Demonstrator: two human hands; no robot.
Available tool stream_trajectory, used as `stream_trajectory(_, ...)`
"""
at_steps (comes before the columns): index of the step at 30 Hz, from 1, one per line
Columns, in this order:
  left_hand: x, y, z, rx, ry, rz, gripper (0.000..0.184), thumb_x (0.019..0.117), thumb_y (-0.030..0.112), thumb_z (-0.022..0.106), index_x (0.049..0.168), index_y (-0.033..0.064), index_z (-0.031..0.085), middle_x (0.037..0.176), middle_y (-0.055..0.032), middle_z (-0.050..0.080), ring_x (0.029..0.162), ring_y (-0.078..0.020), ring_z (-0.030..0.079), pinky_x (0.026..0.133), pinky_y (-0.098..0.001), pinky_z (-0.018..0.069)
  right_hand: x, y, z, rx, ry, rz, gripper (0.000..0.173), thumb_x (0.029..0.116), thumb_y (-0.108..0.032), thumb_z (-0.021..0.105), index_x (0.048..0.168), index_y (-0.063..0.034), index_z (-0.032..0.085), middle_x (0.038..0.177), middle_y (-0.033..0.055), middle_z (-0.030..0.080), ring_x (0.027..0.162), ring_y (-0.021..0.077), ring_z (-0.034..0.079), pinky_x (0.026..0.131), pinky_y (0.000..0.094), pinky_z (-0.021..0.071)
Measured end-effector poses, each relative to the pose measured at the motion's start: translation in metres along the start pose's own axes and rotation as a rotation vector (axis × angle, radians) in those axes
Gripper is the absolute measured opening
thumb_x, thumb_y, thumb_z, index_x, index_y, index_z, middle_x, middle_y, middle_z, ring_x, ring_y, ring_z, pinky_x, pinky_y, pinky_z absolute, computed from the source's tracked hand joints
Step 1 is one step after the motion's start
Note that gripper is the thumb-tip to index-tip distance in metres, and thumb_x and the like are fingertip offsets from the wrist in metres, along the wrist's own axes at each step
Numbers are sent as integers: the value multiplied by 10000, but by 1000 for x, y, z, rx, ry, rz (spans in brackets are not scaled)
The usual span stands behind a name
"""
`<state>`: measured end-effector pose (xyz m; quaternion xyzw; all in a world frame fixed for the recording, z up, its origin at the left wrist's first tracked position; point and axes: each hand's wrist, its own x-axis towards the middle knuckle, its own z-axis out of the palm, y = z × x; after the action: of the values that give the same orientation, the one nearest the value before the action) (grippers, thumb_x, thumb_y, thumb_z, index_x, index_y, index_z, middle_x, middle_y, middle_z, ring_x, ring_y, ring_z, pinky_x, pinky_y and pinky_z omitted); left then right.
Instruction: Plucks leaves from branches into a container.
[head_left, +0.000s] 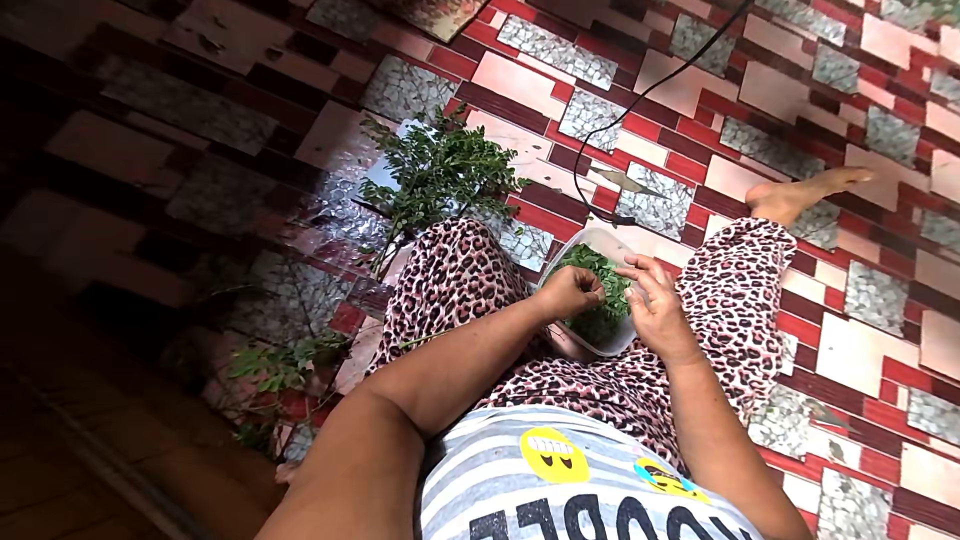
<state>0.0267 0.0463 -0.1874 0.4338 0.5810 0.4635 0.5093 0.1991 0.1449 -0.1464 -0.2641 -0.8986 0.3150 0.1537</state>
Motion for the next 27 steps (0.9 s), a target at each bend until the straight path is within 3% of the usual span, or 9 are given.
stream_trajectory(2,-1,0,2,-18,-15,13,111,974,60,647,948,-43,680,834,-97,641,724,-133,589,710,-333,520,-1,2,2,-18,-30,-18,335,996,-56,473,1232,-45,711,1420,139,580,1344,350,499,1126,564,376)
stream_trajectory(4,-1,1,2,-46,-13,4,100,974,53,652,960,-44,676,837,-96,643,720,-126,590,701,-317,522,-2,5,5,-17,15,-3,286,1007,-44,473,1140,-24,726,1274,129,672,1272,320,564,1117,527,395)
stream_trajectory(7,-1,1,-1,-70,-8,-2,90,960,43,667,960,-47,675,816,-90,644,708,-119,596,686,-308,523,-1,5,2,69,7,118,236,1017,-73,508,1061,7,726,1201,146,692,1221,292,592,1081,494,430)
stream_trajectory(11,1,-2,0,-30,-24,9,81,951,39,671,925,-38,677,783,-72,622,695,-111,566,679,-309,498,1,4,0,202,-33,186,185,1007,-150,613,1045,-2,719,1214,126,682,1146,186,637,994,398,518)
stream_trajectory(16,1,-2,0,-10,-23,9,67,943,25,675,917,-36,681,782,-71,621,694,-108,558,679,-310,490,5,4,4,208,-28,165,79,945,-64,674,971,2,709,1268,152,652,1214,228,597,1004,425,498)
stream_trajectory(19,1,-2,1,-22,-20,5,66,940,28,682,910,-31,681,771,-66,620,682,-101,557,672,-304,492,5,3,6,230,-42,200,69,960,-35,654,925,11,692,1240,135,661,1116,182,636,948,372,533)
stream_trajectory(21,2,-2,1,-21,-19,7,72,945,34,679,916,-32,682,774,-67,622,682,-102,559,672,-303,493,6,3,7,263,-16,231,90,985,-23,608,973,14,688,1247,134,660,1107,171,642,924,354,544)
stream_trajectory(24,0,-2,1,-38,-18,-6,89,969,38,662,954,-49,671,805,-91,627,698,-122,573,688,-309,509,5,3,3,262,49,232,213,1014,-12,504,1098,10,699,1333,141,627,1237,194,599,1009,377,515)
stream_trajectory(27,1,-1,0,-37,-25,-13,90,966,38,661,959,-51,673,831,-98,646,729,-128,607,726,-328,536,2,2,-3,182,-16,119,197,965,-36,571,1095,-14,717,1407,153,573,1301,248,549,1045,439,491)
